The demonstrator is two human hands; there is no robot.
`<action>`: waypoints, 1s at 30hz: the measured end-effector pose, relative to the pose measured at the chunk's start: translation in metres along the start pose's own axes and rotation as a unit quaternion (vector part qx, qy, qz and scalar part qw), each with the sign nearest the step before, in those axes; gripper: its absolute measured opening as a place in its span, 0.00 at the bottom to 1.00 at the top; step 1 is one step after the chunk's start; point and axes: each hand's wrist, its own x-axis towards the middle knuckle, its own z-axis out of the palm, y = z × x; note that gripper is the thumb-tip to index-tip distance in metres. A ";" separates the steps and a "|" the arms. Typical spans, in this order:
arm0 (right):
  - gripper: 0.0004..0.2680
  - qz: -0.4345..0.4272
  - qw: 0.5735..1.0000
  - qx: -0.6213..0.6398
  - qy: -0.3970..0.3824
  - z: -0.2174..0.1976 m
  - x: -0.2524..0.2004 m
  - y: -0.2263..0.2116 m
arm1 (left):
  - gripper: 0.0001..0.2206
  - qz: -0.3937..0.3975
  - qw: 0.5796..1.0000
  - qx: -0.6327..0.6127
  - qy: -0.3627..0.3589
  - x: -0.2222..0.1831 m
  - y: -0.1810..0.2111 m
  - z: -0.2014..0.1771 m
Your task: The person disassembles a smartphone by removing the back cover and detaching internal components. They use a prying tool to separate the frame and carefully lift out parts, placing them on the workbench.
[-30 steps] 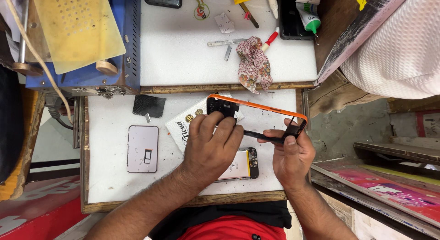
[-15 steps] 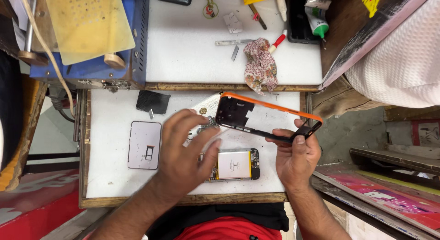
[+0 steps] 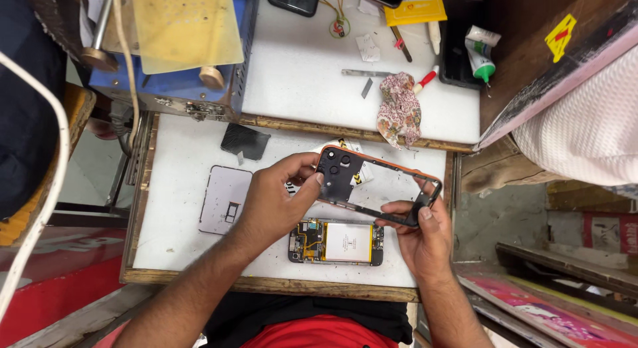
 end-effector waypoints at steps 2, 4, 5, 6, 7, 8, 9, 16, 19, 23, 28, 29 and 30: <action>0.27 0.030 0.999 0.003 -0.026 0.006 0.003 -0.006 | 0.14 -0.021 0.999 0.042 -0.013 0.002 0.002 -0.006; 0.29 0.074 0.997 -0.001 -0.036 0.013 0.008 -0.017 | 0.14 -0.040 0.996 0.071 -0.027 0.002 0.005 -0.014; 0.30 0.097 0.994 -0.004 -0.040 0.016 0.010 -0.023 | 0.14 -0.048 0.995 0.077 -0.037 0.002 0.005 -0.017; 0.29 0.113 0.992 -0.023 -0.043 0.020 0.014 -0.029 | 0.15 -0.056 0.994 0.083 -0.046 0.002 0.006 -0.020; 0.29 0.127 0.990 -0.043 -0.045 0.024 0.020 -0.037 | 0.14 -0.030 0.994 0.085 -0.056 0.003 0.006 -0.022; 0.28 0.141 0.987 -0.064 -0.046 0.030 0.026 -0.043 | 0.14 -0.004 0.994 0.087 -0.067 0.005 0.007 -0.024; 0.27 0.159 0.982 -0.085 -0.062 0.037 0.033 -0.047 | 0.14 0.022 0.993 0.090 -0.077 0.006 0.007 -0.027; 0.18 0.268 0.908 -0.294 -0.133 0.078 0.070 -0.050 | 0.13 0.103 0.960 0.214 -0.149 0.027 0.022 -0.024; 0.14 0.259 0.912 -0.300 -0.107 0.073 0.076 -0.041 | 0.12 0.091 0.969 0.201 -0.113 0.031 0.027 -0.029; 0.11 0.176 0.954 -0.243 -0.013 0.049 0.070 -0.040 | 0.09 0.148 0.946 0.284 0.044 0.012 0.006 -0.060; 0.12 0.164 0.980 -0.090 0.074 0.035 0.065 -0.026 | 0.06 0.048 0.886 0.460 0.041 -0.023 -0.030 -0.053; 0.13 0.170 0.980 -0.065 0.083 0.035 0.064 -0.023 | 0.05 0.057 0.880 0.467 0.063 -0.026 -0.038 -0.047; 0.13 0.169 0.980 -0.058 0.082 0.035 0.062 -0.019 | 0.05 0.066 0.875 0.472 0.085 -0.028 -0.044 -0.042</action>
